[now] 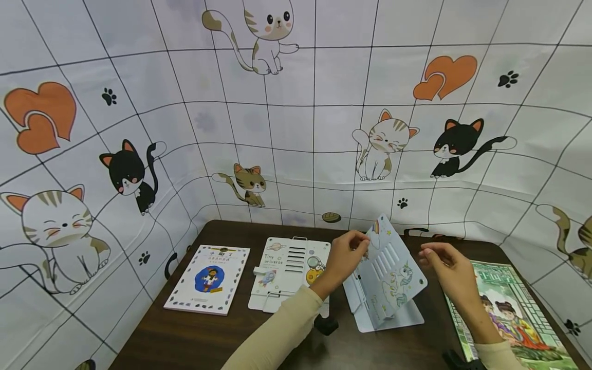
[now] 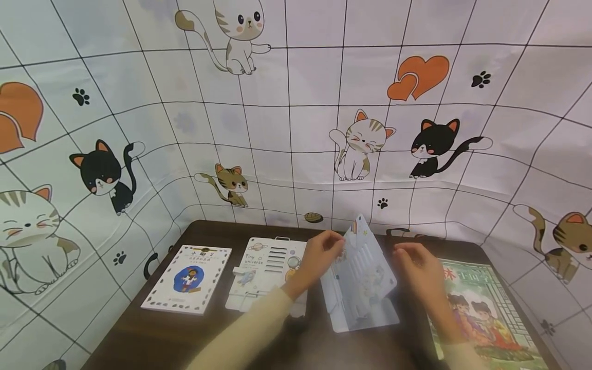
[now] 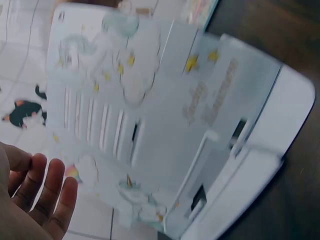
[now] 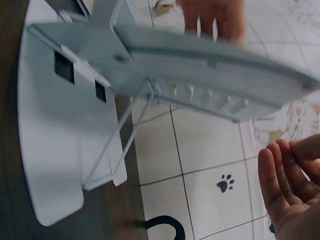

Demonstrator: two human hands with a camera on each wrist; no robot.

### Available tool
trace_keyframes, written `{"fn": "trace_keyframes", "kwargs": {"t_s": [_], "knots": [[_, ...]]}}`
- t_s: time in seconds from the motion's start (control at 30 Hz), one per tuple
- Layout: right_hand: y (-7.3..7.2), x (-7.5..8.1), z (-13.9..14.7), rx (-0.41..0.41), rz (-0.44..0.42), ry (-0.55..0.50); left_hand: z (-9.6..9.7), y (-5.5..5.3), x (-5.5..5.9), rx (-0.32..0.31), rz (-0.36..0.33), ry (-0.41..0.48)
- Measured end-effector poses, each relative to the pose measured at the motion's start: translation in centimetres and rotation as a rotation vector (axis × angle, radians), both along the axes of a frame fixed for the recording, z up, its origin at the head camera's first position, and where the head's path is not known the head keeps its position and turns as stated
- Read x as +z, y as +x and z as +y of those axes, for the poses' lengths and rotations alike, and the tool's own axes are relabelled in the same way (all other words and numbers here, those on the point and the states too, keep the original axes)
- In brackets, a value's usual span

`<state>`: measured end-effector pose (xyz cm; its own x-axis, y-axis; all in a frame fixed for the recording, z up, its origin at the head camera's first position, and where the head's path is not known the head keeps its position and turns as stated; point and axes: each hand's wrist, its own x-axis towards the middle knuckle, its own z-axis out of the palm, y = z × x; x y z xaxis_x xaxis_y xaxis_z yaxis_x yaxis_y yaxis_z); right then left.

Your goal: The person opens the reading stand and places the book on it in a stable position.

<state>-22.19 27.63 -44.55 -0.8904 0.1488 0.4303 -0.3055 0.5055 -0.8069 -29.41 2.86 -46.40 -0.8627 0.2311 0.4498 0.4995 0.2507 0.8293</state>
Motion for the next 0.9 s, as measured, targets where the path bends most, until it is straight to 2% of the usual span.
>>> {"fn": "trace_keyframes", "kwargs": {"t_s": [0.27, 0.4, 0.63, 0.9], "knots": [[3.7, -0.4, -1.8, -0.098, 0.046, -0.018, -0.3, -3.2, -0.3, 0.026, -0.096, -0.067], [4.8, -0.9, -2.6, -0.136, 0.009, -0.014, 0.0, -4.2, -0.3, 0.028, -0.139, -0.107], [6.2, -2.2, -4.2, -0.150, -0.112, -0.058, 0.7, -5.0, -0.2, 0.022, -0.195, -0.208], [6.6, -4.0, -5.3, -0.103, -0.112, -0.019, 1.5, -5.2, -0.1, -0.028, -0.221, -0.234]]}}
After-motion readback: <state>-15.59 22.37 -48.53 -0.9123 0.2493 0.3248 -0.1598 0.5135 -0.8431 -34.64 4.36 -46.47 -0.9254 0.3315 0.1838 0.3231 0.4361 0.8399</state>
